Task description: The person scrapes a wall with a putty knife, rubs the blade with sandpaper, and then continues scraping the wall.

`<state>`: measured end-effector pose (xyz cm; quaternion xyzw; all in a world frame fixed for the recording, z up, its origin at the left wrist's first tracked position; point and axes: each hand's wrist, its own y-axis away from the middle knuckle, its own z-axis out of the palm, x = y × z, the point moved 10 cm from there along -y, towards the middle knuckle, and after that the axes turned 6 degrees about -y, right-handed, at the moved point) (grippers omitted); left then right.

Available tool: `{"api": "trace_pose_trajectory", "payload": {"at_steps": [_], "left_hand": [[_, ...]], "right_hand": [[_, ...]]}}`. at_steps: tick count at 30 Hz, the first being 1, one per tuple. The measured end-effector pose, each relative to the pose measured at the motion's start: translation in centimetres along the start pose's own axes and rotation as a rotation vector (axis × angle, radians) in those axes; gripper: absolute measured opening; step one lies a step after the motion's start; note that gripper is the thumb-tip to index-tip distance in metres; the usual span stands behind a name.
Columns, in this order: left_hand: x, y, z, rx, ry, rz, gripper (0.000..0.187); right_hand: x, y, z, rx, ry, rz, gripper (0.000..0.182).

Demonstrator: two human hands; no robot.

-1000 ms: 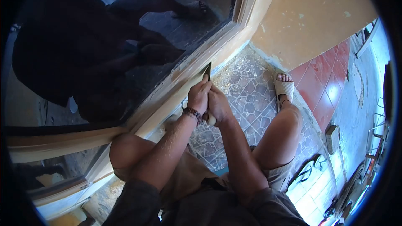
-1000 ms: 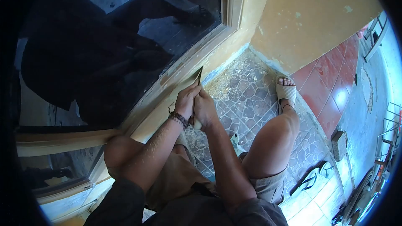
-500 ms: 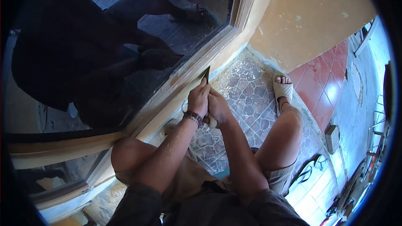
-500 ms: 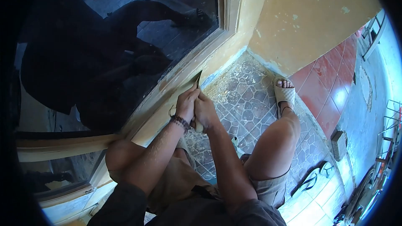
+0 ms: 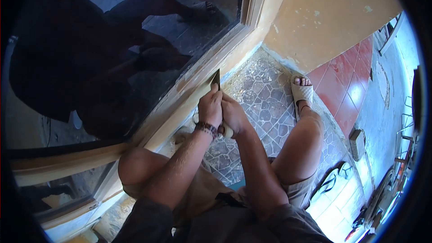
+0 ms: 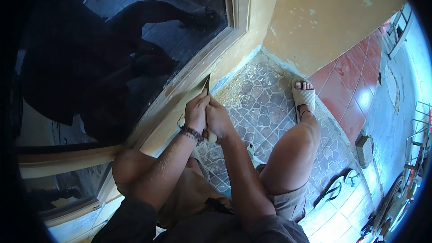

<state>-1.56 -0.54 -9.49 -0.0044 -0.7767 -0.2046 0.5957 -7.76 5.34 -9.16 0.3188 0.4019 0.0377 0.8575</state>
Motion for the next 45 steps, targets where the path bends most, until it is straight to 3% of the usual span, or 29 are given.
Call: {"api": "trace_pose_trajectory", "payload": {"at_steps": [3, 4, 8, 12, 15, 19, 20, 24, 27, 28, 32, 36, 39, 40, 42, 45], "left_hand": [[0.3, -0.5, -0.3, 0.019, 0.045, 0.108, 0.032], [-0.5, -1.4, 0.2, -0.076, -0.064, 0.057, 0.036], [-2.0, -1.3, 0.4, -0.034, -0.067, -0.064, 0.04], [-0.1, 0.0, -0.8, 0.052, -0.061, 0.114, 0.041], [-1.7, -1.0, -0.1, -0.061, -0.3, -0.111, 0.04], [-0.8, 0.0, -0.5, -0.046, -0.142, 0.033, 0.039], [-3.7, -1.1, -1.1, 0.055, -0.021, 0.081, 0.038], [-3.6, -1.8, -0.6, -0.116, -0.098, -0.101, 0.036], [-3.5, -1.1, -0.7, -0.068, -0.014, -0.102, 0.034], [-1.4, -0.5, -0.7, -0.09, -0.022, 0.017, 0.033], [-3.7, -1.8, -0.8, -0.075, -0.041, -0.154, 0.031], [-2.4, -0.9, -0.2, -0.09, -0.109, -0.064, 0.035], [-4.6, -2.0, -0.8, 0.046, 0.034, 0.004, 0.037], [-2.0, -1.5, -0.4, -0.075, -0.108, -0.069, 0.04], [-3.9, -2.4, -0.1, -0.069, -0.1, -0.112, 0.038], [-6.2, -2.8, 0.0, 0.025, -0.049, -0.005, 0.033]], "right_hand": [[1.2, -1.9, -0.1, 0.041, -0.083, -0.06, 0.035], [1.6, -2.7, -0.5, 0.006, 0.016, 0.001, 0.034], [1.2, -1.6, -0.5, -0.055, -0.067, 0.026, 0.033], [1.6, -0.6, 0.4, 0.03, -0.065, 0.072, 0.031], [2.5, -1.4, -0.6, -0.057, -0.03, 0.128, 0.037], [2.6, -1.1, -0.4, -0.014, 0.037, 0.076, 0.038], [3.8, -2.2, -0.5, -0.023, 0.009, 0.053, 0.037], [4.1, -3.1, -0.6, -0.028, 0.017, 0.032, 0.038], [2.8, -1.7, 0.2, -0.034, 0.006, 0.096, 0.036], [2.6, -1.5, 0.2, -0.021, 0.018, 0.07, 0.034], [3.6, -3.4, -0.1, -0.01, -0.018, 0.001, 0.032], [3.2, -2.7, -1.1, 0.005, 0.062, 0.029, 0.036], [3.1, -3.1, -0.9, 0.029, 0.099, -0.001, 0.035], [3.0, -3.4, -1.0, 0.032, 0.092, 0.003, 0.034], [3.0, -3.6, -1.4, 0.006, 0.099, 0.051, 0.034], [2.9, -2.7, -2.0, 0.001, 0.158, 0.052, 0.032]]}}
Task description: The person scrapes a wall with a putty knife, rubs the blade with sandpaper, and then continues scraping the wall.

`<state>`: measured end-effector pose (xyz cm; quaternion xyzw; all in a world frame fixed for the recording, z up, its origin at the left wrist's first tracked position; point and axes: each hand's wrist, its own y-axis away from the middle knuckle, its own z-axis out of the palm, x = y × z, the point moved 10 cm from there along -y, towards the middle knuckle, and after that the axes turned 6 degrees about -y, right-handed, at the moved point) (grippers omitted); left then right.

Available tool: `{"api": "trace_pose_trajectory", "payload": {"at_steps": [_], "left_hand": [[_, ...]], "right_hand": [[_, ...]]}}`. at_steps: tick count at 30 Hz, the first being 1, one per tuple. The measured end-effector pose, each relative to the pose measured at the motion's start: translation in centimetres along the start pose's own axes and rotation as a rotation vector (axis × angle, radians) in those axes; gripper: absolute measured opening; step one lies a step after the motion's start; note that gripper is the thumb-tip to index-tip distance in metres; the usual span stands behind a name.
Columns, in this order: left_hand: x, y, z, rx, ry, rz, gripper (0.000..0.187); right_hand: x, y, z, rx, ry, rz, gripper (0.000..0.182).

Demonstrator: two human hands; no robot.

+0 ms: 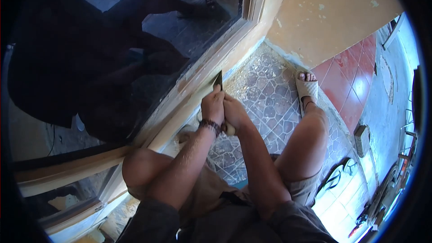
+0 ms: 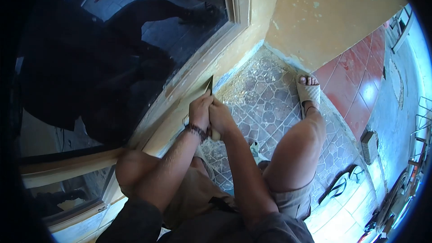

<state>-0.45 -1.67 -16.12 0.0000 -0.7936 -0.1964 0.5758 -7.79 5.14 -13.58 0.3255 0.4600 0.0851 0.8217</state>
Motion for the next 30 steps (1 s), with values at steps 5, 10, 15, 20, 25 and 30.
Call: {"api": "trace_pose_trajectory", "payload": {"at_steps": [5, 10, 15, 20, 25, 30], "left_hand": [[1.1, -0.1, 0.1, -0.075, 0.001, -0.054, 0.043], [4.2, 1.9, 0.2, -0.129, -0.121, -0.097, 0.04], [2.1, 0.1, 0.4, -0.107, -0.167, -0.034, 0.039], [2.2, 1.3, 0.0, -0.051, -0.083, -0.062, 0.042], [1.4, 0.4, 0.1, -0.085, -0.052, -0.133, 0.043], [2.8, 1.3, 0.4, -0.092, -0.115, -0.077, 0.037]], "right_hand": [[-0.4, -0.4, 0.6, 0.013, -0.056, -0.005, 0.031], [-0.3, -0.1, 0.0, 0.002, -0.022, 0.014, 0.031], [-0.1, -0.6, 0.6, -0.026, -0.064, 0.058, 0.032], [-0.9, 1.2, 0.7, -0.02, -0.012, 0.031, 0.031], [-0.7, -0.2, 0.5, 0.003, 0.018, 0.034, 0.03], [-0.4, 0.1, 0.4, 0.001, -0.121, -0.003, 0.029]]}}
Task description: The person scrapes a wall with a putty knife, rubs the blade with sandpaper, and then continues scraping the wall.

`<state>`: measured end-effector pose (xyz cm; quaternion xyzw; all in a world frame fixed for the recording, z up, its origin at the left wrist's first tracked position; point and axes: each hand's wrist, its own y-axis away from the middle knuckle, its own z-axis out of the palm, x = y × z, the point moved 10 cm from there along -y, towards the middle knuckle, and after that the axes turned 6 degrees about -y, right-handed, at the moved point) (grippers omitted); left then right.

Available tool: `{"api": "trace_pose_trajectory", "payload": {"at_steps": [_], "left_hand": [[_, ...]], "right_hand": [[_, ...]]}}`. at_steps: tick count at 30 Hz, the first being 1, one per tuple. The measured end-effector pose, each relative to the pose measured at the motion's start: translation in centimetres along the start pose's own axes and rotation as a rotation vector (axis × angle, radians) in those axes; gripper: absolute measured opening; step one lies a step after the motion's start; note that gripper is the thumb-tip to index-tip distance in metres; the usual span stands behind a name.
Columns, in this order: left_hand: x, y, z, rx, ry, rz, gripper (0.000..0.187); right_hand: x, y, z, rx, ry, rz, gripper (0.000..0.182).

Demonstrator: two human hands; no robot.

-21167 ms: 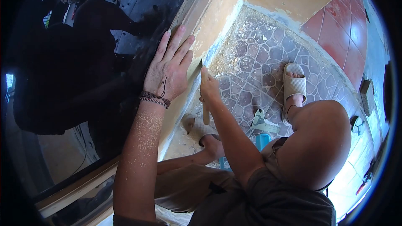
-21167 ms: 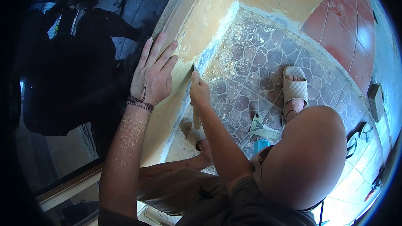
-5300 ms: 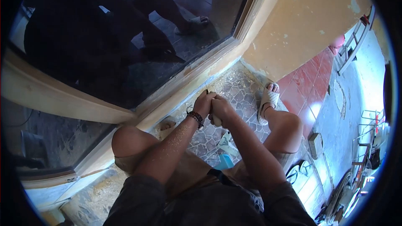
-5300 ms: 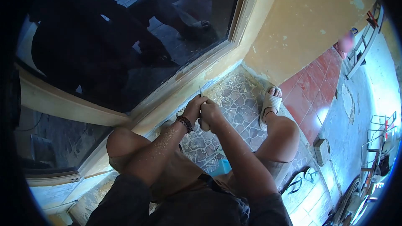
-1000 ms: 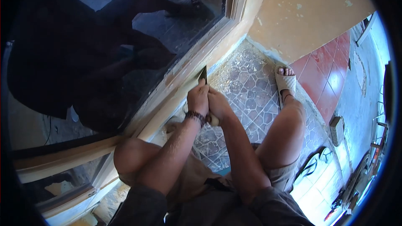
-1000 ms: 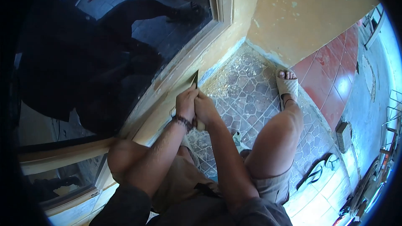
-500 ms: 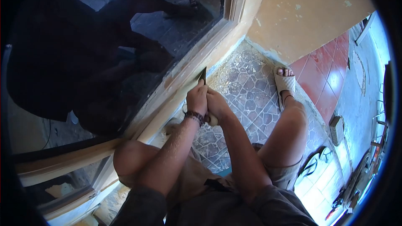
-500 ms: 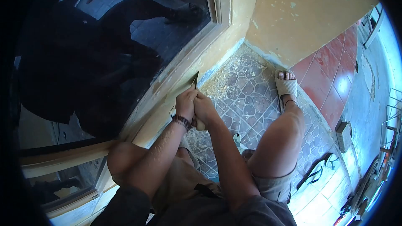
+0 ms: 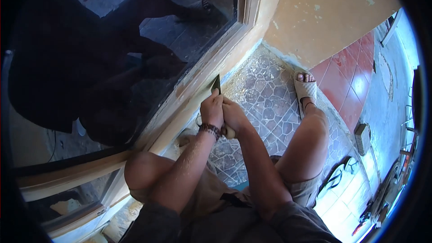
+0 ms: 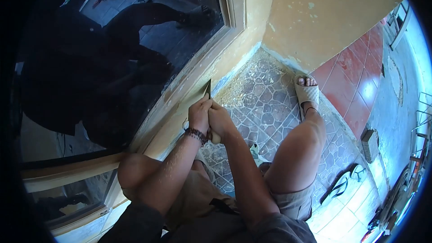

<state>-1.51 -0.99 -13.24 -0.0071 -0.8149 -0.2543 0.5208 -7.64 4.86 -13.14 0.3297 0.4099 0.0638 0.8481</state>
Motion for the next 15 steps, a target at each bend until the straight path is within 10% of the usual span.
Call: {"api": "trace_pose_trajectory", "payload": {"at_steps": [5, 15], "left_hand": [[-1.6, -2.1, 0.6, -0.001, 0.161, -0.044, 0.018], [-2.3, -2.0, 0.9, 0.047, -0.072, -0.037, 0.043]], "right_hand": [[0.0, -1.4, -0.6, 0.035, 0.066, 0.016, 0.028], [0.5, -0.7, -1.3, 0.031, 0.006, 0.072, 0.031]]}}
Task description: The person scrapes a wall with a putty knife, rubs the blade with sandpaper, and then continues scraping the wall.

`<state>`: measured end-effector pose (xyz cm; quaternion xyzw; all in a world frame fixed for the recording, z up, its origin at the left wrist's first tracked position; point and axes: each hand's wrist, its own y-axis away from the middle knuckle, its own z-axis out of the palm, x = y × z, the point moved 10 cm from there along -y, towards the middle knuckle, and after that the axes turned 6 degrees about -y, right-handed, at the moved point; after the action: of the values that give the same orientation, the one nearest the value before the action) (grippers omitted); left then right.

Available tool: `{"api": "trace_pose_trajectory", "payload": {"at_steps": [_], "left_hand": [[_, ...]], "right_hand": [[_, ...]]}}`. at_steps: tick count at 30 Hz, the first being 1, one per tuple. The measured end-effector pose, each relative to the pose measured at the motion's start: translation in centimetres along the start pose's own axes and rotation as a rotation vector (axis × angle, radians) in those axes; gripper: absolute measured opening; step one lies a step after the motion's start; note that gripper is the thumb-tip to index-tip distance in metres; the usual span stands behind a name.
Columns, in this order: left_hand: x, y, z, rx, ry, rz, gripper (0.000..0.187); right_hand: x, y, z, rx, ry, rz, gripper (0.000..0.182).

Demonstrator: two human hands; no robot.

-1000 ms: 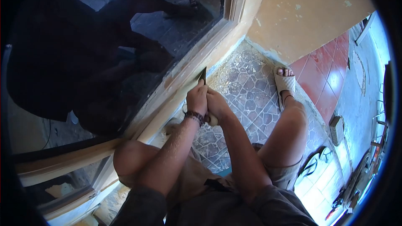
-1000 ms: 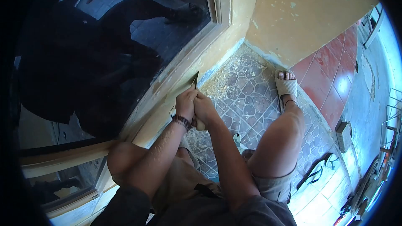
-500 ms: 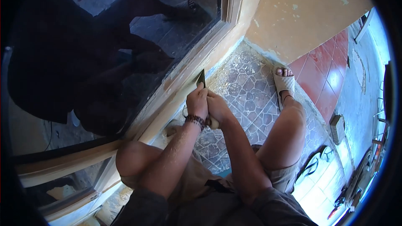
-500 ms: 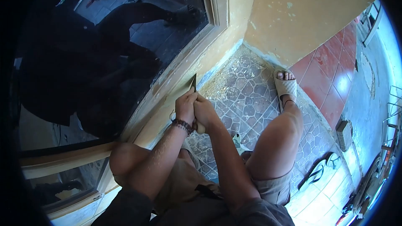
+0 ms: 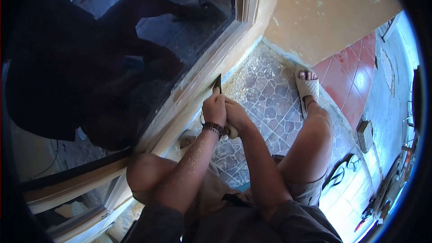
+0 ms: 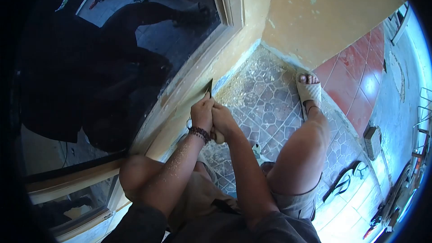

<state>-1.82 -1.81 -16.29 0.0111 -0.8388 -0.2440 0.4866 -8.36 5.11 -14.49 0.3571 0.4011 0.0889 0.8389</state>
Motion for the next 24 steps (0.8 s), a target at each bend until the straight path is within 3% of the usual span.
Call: {"api": "trace_pose_trajectory", "payload": {"at_steps": [2, 5, 7, 8, 11, 13, 15, 16, 19, 20, 23, 24], "left_hand": [[-0.9, 0.9, 0.1, -0.023, 0.084, -0.033, 0.043], [1.5, 1.7, -0.9, -0.02, 0.125, -0.012, 0.044], [1.4, 1.5, -1.2, -0.016, 0.145, 0.003, 0.044], [-0.1, -0.1, -0.8, 0.023, 0.158, 0.025, 0.019], [-0.3, -1.3, 0.0, 0.005, 0.178, 0.036, 0.019], [0.7, -0.6, -0.1, 0.009, 0.173, 0.063, 0.023], [1.4, 1.0, -0.7, -0.014, 0.158, 0.021, 0.044], [0.2, 0.3, -0.6, -0.003, 0.185, 0.026, 0.043], [0.1, -1.1, 0.5, -0.13, 0.079, -0.023, 0.044], [-0.6, -1.6, 0.3, -0.011, 0.17, 0.04, 0.021], [1.4, 0.4, -0.2, -0.006, 0.166, 0.023, 0.021], [1.3, 0.2, -0.8, 0.08, 0.164, 0.078, 0.02]], "right_hand": [[0.0, 0.2, -0.3, -0.021, 0.034, 0.039, 0.031], [0.3, -0.4, -0.1, 0.029, 0.106, -0.091, 0.029], [-0.2, -0.3, 0.6, 0.039, 0.067, -0.033, 0.029], [0.0, -1.0, 0.3, 0.039, 0.059, -0.01, 0.029], [1.0, -1.7, -0.2, 0.002, -0.014, 0.022, 0.03], [0.2, -1.3, -0.2, 0.002, -0.004, -0.011, 0.03], [-0.2, -0.3, 0.1, 0.036, 0.079, -0.069, 0.029], [-0.4, -1.0, 0.1, 0.075, 0.088, -0.157, 0.029], [0.0, -1.6, -0.4, 0.04, 0.059, -0.023, 0.031], [0.4, -1.1, -0.4, 0.026, 0.027, -0.006, 0.031], [-0.3, -1.1, -0.3, 0.02, 0.015, -0.032, 0.031], [-0.2, -1.3, -0.3, 0.05, 0.059, -0.066, 0.03]]}}
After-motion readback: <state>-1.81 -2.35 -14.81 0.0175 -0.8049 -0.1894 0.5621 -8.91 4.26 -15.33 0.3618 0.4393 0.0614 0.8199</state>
